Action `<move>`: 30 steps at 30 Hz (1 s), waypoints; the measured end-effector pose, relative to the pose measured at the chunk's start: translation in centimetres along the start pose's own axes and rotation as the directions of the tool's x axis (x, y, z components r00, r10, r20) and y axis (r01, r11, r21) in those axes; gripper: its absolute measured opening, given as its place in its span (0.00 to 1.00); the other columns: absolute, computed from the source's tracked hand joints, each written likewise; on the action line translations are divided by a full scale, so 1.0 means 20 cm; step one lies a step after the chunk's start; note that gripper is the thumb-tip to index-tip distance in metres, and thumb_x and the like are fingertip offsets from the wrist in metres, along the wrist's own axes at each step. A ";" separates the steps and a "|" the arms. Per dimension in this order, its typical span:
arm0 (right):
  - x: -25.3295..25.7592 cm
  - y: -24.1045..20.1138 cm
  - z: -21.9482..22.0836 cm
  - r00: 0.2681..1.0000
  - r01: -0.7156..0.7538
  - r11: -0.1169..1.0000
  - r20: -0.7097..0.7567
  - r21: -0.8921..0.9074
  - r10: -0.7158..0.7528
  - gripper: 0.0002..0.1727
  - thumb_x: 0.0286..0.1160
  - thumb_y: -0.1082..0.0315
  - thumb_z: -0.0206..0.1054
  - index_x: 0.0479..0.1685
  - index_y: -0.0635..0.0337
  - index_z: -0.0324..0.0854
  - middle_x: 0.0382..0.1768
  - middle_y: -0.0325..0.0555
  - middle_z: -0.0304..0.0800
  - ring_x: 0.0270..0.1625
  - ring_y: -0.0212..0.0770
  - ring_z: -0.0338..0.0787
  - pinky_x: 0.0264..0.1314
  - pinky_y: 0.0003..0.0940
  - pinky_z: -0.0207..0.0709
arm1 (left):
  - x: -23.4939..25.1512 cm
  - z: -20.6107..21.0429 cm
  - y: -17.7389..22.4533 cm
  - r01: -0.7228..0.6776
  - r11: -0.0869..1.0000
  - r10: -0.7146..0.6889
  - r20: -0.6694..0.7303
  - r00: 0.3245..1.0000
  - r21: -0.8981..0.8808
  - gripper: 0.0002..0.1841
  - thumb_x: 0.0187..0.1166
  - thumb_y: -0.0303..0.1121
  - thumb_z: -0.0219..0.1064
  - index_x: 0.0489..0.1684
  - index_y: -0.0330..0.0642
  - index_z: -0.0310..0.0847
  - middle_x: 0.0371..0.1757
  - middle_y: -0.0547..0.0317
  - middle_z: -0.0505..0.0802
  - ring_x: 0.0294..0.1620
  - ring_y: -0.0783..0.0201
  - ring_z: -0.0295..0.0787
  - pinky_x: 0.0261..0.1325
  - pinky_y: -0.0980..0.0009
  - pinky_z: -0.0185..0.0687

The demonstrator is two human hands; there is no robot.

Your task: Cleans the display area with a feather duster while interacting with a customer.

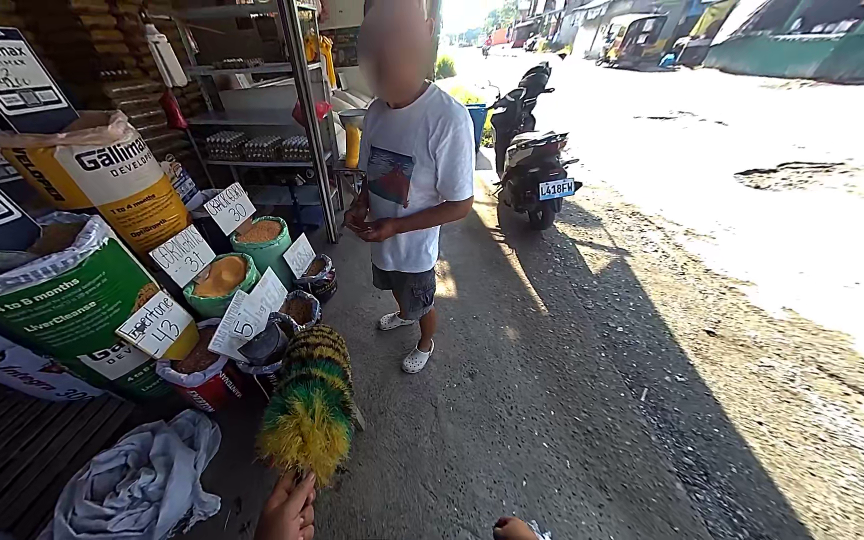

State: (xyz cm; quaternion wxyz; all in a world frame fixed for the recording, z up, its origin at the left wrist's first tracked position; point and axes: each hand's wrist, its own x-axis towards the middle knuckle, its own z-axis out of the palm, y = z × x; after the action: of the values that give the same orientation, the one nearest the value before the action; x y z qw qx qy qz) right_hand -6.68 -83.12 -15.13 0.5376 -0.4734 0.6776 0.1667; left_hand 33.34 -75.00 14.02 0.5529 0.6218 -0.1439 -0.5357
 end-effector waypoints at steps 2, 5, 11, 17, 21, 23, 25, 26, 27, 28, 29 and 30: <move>0.01 -0.05 -0.04 0.997 0.054 0.985 -0.060 0.166 -0.044 0.23 0.86 0.62 0.60 0.75 0.64 0.79 0.71 0.65 0.83 0.73 0.59 0.84 0.78 0.57 0.72 | 0.00 0.00 0.00 -0.006 1.000 0.006 0.014 1.000 0.010 0.04 0.92 0.28 0.53 0.53 0.43 0.72 0.21 0.67 0.74 0.09 0.80 0.56 0.10 0.86 0.52; -0.15 -0.33 -0.24 0.969 0.218 0.872 -0.205 0.438 -0.138 0.22 0.82 0.72 0.64 0.74 0.63 0.78 0.66 0.61 0.88 0.64 0.54 0.90 0.70 0.51 0.79 | -0.01 0.01 0.02 -0.014 1.000 0.013 0.026 1.000 0.015 0.04 0.92 0.28 0.53 0.52 0.43 0.72 0.21 0.68 0.75 0.09 0.81 0.56 0.10 0.86 0.51; -0.95 -1.10 -1.00 0.581 0.812 0.403 -0.651 0.422 -0.488 0.30 0.78 0.82 0.52 0.83 0.66 0.65 0.43 0.53 0.87 0.38 0.35 0.87 0.51 0.34 0.82 | -0.02 0.04 0.03 -0.022 0.999 0.021 0.029 0.999 0.047 0.06 0.92 0.29 0.52 0.58 0.43 0.71 0.22 0.68 0.75 0.09 0.81 0.56 0.10 0.86 0.51; -1.71 -1.44 -1.42 -0.198 0.979 -0.169 -0.692 -0.112 -0.694 0.44 0.68 0.83 0.44 0.94 0.61 0.44 0.27 0.38 0.88 0.37 0.36 0.93 0.57 0.42 0.88 | -0.03 0.09 -0.05 -0.023 1.000 0.023 -0.026 0.999 0.009 0.06 0.92 0.28 0.54 0.58 0.41 0.72 0.21 0.67 0.74 0.09 0.79 0.57 0.10 0.85 0.52; -1.99 -1.54 -1.41 -0.403 0.907 -0.379 -0.637 -0.183 -0.657 0.50 0.62 0.85 0.43 0.95 0.65 0.28 0.18 0.34 0.74 0.26 0.36 0.86 0.55 0.47 0.88 | -0.04 0.12 -0.12 0.001 1.000 -0.001 -0.033 0.999 0.004 0.10 0.91 0.27 0.54 0.64 0.39 0.72 0.23 0.66 0.73 0.10 0.78 0.57 0.10 0.84 0.52; -2.01 -1.54 -1.35 -0.428 0.889 -0.430 -0.612 -0.155 -0.665 0.51 0.63 0.84 0.43 0.94 0.66 0.23 0.17 0.32 0.71 0.25 0.35 0.86 0.55 0.49 0.88 | -0.05 0.11 -0.15 0.009 0.999 -0.008 -0.025 1.000 0.040 0.08 0.91 0.28 0.55 0.61 0.39 0.73 0.23 0.65 0.73 0.10 0.78 0.56 0.10 0.84 0.51; -1.98 -1.50 -1.28 -0.425 0.887 -0.445 -0.585 -0.119 -0.691 0.51 0.64 0.84 0.44 0.93 0.66 0.20 0.19 0.31 0.76 0.28 0.34 0.90 0.55 0.48 0.91 | -0.07 0.11 -0.18 0.025 0.997 -0.025 -0.012 1.000 0.074 0.06 0.91 0.28 0.56 0.57 0.40 0.73 0.22 0.66 0.73 0.10 0.78 0.56 0.10 0.84 0.51; -1.97 -1.49 -1.26 -0.419 0.887 -0.453 -0.575 -0.093 -0.703 0.50 0.65 0.84 0.44 0.93 0.67 0.20 0.20 0.31 0.78 0.29 0.34 0.91 0.55 0.47 0.91 | -0.09 0.11 -0.19 0.027 0.997 -0.027 -0.008 1.000 0.078 0.07 0.91 0.28 0.56 0.60 0.40 0.73 0.22 0.66 0.73 0.10 0.78 0.56 0.10 0.84 0.52; -1.95 -1.49 -1.25 -0.411 0.889 -0.450 -0.569 -0.078 -0.713 0.51 0.65 0.84 0.45 0.93 0.66 0.20 0.21 0.31 0.80 0.30 0.35 0.92 0.54 0.46 0.92 | -0.09 0.11 -0.20 0.028 0.997 -0.028 -0.005 1.000 0.078 0.10 0.91 0.28 0.56 0.64 0.39 0.73 0.22 0.66 0.73 0.10 0.78 0.57 0.11 0.84 0.52; -1.94 -1.49 -1.25 -0.403 0.894 -0.443 -0.566 -0.073 -0.720 0.51 0.64 0.84 0.45 0.93 0.66 0.19 0.22 0.31 0.81 0.30 0.35 0.92 0.53 0.45 0.92 | -0.10 0.10 -0.20 0.028 0.997 -0.028 -0.007 1.000 0.077 0.13 0.91 0.27 0.56 0.68 0.38 0.72 0.22 0.65 0.74 0.10 0.78 0.58 0.11 0.84 0.53; -1.93 -1.49 -1.25 -0.397 0.898 -0.433 -0.564 -0.075 -0.724 0.51 0.64 0.84 0.44 0.93 0.66 0.19 0.23 0.31 0.81 0.30 0.35 0.92 0.52 0.44 0.92 | -0.11 0.10 -0.21 0.028 0.997 -0.028 -0.012 1.000 0.076 0.15 0.90 0.27 0.57 0.71 0.37 0.72 0.23 0.65 0.74 0.10 0.78 0.58 0.11 0.84 0.53; -1.93 -1.50 -1.24 -0.391 0.902 -0.426 -0.564 -0.077 -0.727 0.51 0.64 0.85 0.44 0.93 0.66 0.19 0.23 0.31 0.81 0.29 0.34 0.92 0.52 0.44 0.92 | -0.11 0.09 -0.22 0.028 0.997 -0.026 -0.016 1.000 0.075 0.15 0.91 0.28 0.57 0.72 0.37 0.71 0.23 0.65 0.74 0.10 0.78 0.58 0.11 0.84 0.53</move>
State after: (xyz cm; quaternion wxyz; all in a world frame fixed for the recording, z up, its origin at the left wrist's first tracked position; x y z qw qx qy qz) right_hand 2.66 -98.42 36.68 0.3855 -0.6954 0.0953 -0.5989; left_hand 29.21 -72.82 11.82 0.5229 0.6479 -0.1514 -0.5328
